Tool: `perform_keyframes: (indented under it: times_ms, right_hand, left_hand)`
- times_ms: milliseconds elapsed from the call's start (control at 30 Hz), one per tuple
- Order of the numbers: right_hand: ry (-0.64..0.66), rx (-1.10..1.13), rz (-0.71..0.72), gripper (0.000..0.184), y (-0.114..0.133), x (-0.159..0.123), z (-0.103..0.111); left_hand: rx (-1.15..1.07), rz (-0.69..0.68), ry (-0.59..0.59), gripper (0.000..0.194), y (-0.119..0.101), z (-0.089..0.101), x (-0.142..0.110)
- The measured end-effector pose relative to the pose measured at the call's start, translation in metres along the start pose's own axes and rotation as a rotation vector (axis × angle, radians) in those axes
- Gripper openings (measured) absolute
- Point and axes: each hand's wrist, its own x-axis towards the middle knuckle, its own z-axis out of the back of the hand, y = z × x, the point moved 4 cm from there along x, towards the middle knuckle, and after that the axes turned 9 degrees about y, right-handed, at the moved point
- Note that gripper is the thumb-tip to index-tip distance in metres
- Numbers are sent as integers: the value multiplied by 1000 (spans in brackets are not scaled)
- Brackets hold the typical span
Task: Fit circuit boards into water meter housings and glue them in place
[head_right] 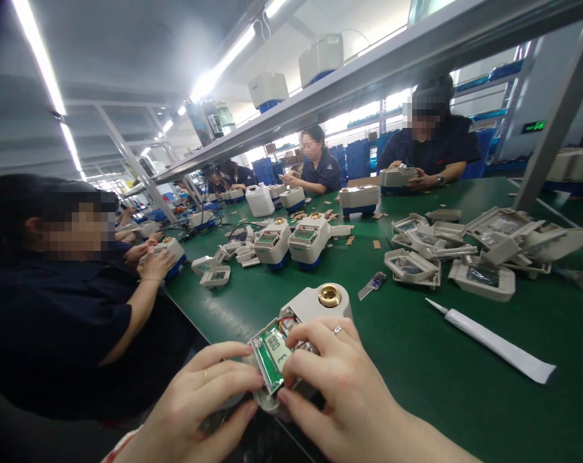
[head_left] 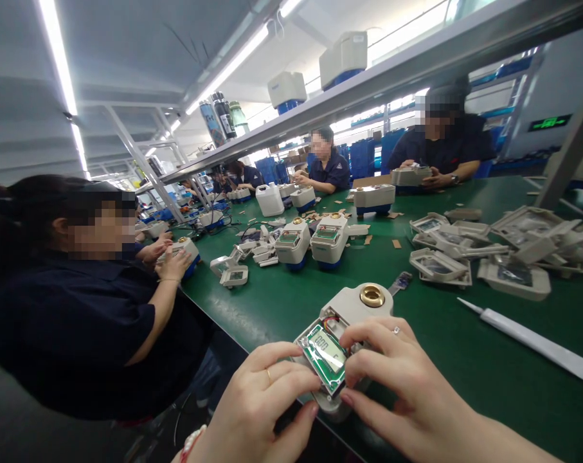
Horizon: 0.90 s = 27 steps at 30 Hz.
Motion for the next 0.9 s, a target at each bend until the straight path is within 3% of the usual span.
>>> perform_keyframes:
  times_ms: [133, 467, 767, 900]
  right_hand:
    - [21, -34, 8, 11, 1, 1, 0]
    - [-89, -32, 4, 21, 5, 1, -3]
    - [-218, -177, 40, 43, -5, -9, -8]
    - [-273, -174, -15, 62, -14, -11, -14]
  left_hand:
    - [-29, -13, -23, 24, -1, 1, 1]
    - [-56, -7, 24, 22, 2, -7, 2]
    - [182, -119, -211, 13, 8, -20, -13]
    - [218, -85, -118, 13, 5, -17, -11]
